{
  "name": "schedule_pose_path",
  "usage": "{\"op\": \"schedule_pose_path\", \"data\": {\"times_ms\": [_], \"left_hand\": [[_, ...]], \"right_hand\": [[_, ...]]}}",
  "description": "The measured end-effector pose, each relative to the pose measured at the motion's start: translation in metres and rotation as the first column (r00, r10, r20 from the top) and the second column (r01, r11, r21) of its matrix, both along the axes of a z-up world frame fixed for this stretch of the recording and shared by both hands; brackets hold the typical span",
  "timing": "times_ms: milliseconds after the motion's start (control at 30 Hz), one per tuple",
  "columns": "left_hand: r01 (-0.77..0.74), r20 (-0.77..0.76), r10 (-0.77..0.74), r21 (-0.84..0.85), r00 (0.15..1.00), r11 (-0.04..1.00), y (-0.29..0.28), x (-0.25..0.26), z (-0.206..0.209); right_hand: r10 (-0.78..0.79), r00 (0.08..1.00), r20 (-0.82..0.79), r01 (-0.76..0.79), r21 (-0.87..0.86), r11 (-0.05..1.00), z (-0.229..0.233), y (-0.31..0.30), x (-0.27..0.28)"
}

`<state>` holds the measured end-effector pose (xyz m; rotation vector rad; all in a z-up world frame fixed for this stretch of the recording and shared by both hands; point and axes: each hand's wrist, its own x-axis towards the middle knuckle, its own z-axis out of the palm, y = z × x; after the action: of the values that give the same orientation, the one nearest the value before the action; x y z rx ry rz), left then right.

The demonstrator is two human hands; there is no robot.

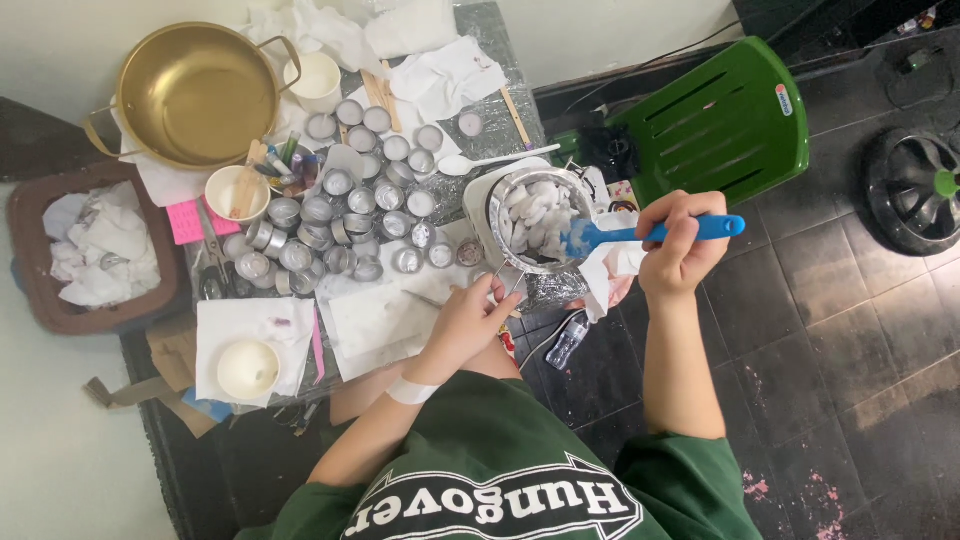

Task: Stirring solid wax chunks in a small metal pot to prepare for melting.

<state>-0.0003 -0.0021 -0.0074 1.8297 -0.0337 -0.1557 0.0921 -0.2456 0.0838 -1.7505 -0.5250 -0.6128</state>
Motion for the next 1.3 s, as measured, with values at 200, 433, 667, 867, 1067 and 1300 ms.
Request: {"op": "schedule_pose_path", "data": {"times_ms": [200, 433, 667, 867, 1067, 1300], "left_hand": [[-0.019, 0.036, 0.015, 0.123, 0.999, 0.992, 0.006, 0.003, -0.002], [-0.029, 0.082, 0.011, 0.225, 0.997, 0.974, 0.016, 0.01, 0.008], [-0.045, 0.053, 0.029, 0.32, 0.998, 0.946, 0.015, 0.012, 0.008], [-0.096, 0.054, 0.083, 0.328, 0.995, 0.94, 0.012, 0.009, 0.012], [-0.125, 0.072, 0.107, 0.34, 0.992, 0.932, 0.007, 0.008, 0.005], [-0.103, 0.052, 0.09, 0.37, 0.995, 0.923, -0.002, 0.008, 0.007]], "right_hand": [[0.213, 0.977, -0.025, -0.215, -0.11, 0.97, 0.024, -0.014, 0.019], [0.248, 0.969, -0.024, -0.244, -0.281, 0.928, 0.021, -0.013, 0.03], [0.33, 0.943, -0.026, -0.262, -0.667, 0.697, 0.039, 0.012, 0.033], [0.385, 0.919, -0.088, -0.311, -0.762, 0.568, 0.037, 0.023, 0.041], [0.298, 0.945, -0.132, -0.312, -0.639, 0.704, 0.02, 0.021, 0.03], [-0.042, 0.98, -0.197, -0.065, -0.505, 0.86, 0.01, 0.029, 0.014]]}}
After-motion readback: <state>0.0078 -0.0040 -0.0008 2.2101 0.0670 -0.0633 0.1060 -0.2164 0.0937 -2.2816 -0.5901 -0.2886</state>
